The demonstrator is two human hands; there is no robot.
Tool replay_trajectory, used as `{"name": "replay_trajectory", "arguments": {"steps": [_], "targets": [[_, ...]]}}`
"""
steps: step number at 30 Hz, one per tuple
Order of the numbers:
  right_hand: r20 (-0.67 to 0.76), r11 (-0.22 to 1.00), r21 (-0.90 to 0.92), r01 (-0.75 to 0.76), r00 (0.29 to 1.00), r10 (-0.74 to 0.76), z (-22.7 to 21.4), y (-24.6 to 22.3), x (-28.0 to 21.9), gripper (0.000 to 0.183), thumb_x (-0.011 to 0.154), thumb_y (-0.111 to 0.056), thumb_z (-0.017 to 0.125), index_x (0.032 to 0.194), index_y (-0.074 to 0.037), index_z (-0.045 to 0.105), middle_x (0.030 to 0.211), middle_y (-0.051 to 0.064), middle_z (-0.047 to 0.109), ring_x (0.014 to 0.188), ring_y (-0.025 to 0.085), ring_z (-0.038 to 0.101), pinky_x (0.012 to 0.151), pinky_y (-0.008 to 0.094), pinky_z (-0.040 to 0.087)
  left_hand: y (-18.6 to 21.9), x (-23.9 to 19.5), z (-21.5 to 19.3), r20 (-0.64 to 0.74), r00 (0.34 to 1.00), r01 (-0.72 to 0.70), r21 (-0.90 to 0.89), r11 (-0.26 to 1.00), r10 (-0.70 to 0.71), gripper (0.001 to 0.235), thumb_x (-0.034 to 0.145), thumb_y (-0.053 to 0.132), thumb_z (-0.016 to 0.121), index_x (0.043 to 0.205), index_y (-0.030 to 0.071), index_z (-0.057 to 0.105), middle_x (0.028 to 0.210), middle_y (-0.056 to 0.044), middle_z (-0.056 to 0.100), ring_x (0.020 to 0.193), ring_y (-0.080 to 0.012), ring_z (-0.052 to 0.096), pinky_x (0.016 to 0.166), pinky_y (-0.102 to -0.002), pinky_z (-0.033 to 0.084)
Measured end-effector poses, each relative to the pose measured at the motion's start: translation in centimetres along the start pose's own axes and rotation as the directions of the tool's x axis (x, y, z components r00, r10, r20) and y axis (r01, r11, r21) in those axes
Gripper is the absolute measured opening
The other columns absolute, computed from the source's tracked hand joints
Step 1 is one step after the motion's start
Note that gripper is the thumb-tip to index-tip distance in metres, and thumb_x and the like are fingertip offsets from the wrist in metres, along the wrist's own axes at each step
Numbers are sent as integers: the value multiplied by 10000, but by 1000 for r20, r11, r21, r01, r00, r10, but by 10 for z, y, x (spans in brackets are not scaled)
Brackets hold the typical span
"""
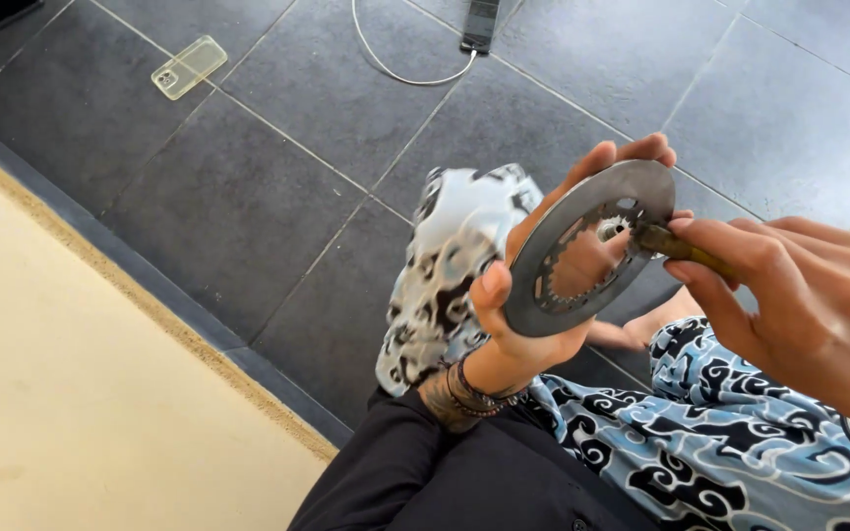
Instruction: The person sits on the floor and scrubs a circular metal part with a yellow-handled brush. They rotate the part to clean different areas, including the inner teeth and outer rim, and briefly inspect it before continuing to scrub.
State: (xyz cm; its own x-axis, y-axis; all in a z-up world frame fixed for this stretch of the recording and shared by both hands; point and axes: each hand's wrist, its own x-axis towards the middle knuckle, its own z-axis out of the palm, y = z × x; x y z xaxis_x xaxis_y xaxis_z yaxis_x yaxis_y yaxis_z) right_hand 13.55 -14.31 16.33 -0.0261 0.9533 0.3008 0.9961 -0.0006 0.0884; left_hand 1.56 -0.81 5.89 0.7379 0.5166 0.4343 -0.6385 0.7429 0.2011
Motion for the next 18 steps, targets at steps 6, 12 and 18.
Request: {"name": "replay_trajectory", "arguments": {"steps": [6,12,18], "targets": [[-55,996,69,-58,997,62,8,10,-16,398,1068,-47,705,1402,15,499,920,148,753,794,277,743,732,461,613,-17,-9,0,-33,994,-102,-37,994,101,882,946,606,514,1598,15,461,1651,-349,386,1608,-457,362,1312,-600,363],[-24,990,5,-138,990,138,6,7,-16,688,950,-401,746,1457,11,529,1049,108,745,840,280,658,1060,575,503,-12,-5,5,-158,987,-60,-163,985,34,902,941,631,461,1602,26,354,1687,-295,299,1606,-448,287,1351,-706,246],[-142,994,-97,-39,990,25,29,-1,1,803,811,-819,704,1134,-84,718,774,35,710,743,218,612,1019,455,403,-14,-12,1,-236,967,-117,-77,990,96,869,961,623,469,1597,38,379,1664,-287,335,1581,-440,318,1315,-622,275]]}}
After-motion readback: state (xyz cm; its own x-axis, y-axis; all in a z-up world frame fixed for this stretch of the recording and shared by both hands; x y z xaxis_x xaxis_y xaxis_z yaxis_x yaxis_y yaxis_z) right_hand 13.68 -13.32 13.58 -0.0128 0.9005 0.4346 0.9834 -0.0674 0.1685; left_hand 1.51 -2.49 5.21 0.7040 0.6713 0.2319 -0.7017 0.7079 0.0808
